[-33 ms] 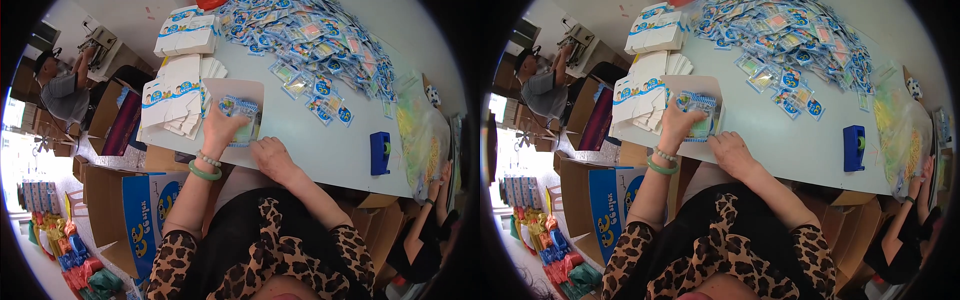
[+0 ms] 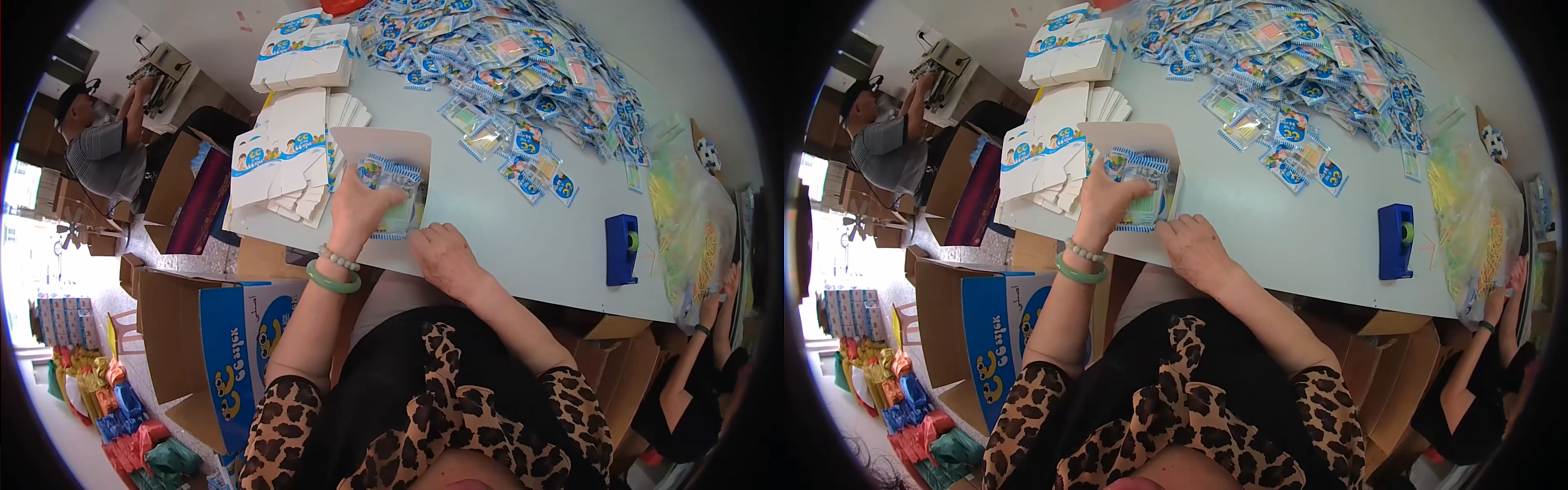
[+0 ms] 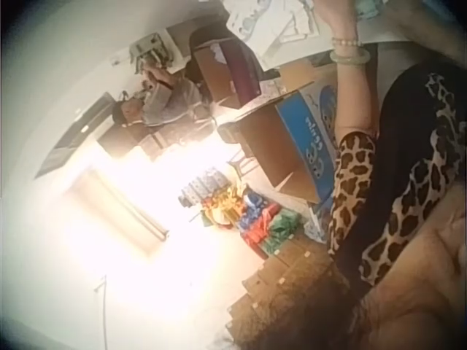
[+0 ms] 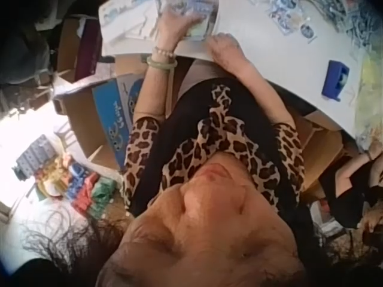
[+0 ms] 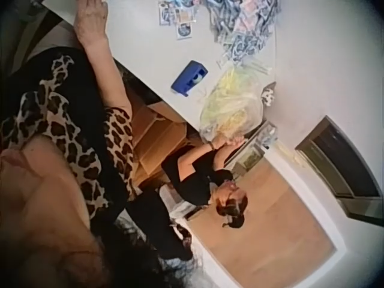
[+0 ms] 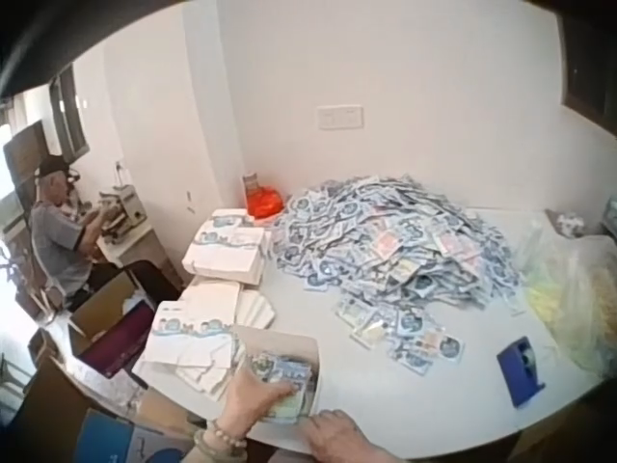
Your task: Counting small packets of products and placing them into cardboard display boxes, then packing those into shipping cartons.
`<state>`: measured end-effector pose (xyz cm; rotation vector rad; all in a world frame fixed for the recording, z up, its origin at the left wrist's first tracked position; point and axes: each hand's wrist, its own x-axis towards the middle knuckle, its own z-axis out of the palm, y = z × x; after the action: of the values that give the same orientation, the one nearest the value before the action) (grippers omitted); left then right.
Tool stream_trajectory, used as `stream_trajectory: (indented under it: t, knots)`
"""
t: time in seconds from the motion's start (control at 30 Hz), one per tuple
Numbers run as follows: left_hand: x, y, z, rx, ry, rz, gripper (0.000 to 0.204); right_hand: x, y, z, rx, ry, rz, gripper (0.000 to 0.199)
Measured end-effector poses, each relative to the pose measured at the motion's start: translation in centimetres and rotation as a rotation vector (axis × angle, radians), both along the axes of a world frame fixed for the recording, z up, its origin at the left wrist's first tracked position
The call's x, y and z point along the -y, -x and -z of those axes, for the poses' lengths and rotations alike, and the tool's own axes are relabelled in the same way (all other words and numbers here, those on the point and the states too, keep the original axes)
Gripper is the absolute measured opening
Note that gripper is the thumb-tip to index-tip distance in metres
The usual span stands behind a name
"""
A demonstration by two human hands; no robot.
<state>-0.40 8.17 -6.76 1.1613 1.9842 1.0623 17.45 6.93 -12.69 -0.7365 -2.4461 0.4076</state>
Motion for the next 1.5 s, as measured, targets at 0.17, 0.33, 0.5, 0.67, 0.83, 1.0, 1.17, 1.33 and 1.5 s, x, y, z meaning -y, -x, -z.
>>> stream_trajectory:
  t: [0.17,0.33,0.5,0.67,0.83,1.0,1.17,1.33,1.5]
  knots:
    - [-0.8,-1.2,-1.3,-0.349,0.222,0.082,0.070,-0.1,0.1,0.0,-0.016,0.008,-0.009,0.007]
    - [-0.7,-0.8,0.7,-0.371,0.180,0.062,0.083,-0.2,-0.4,-0.8,-0.007,0.050,0.045,0.013]
    - [1.7,-0.3,1.1,-0.434,-0.119,0.037,0.075,0.1,-0.3,-3.5,-0.098,-0.059,0.115,0.015]
    - [3.6,0.1,1.0,-0.605,-0.256,0.097,0.049,-0.2,1.4,-5.3,-0.108,-0.128,0.173,0.023]
    - [3.2,1.1,2.1,-0.578,-0.365,0.164,0.038,0.4,3.2,-6.2,0.175,-0.061,0.148,0.040]
    - [2.5,1.4,2.1,-0.581,-0.308,0.161,0.024,-1.4,3.9,-5.5,0.386,-0.170,0.223,0.038]
    - [1.9,1.6,1.4,-0.689,-0.129,0.229,0.016,-0.8,4.8,-4.0,0.672,-0.294,0.266,0.036]
    - [2.0,1.4,0.2,-0.782,-0.081,0.270,0.018,0.0,3.9,-4.6,0.563,-0.155,0.250,0.046]
    - [0.9,2.7,0.2,-0.827,-0.404,0.360,0.017,-0.2,3.2,-6.3,0.391,-0.025,0.179,0.051]
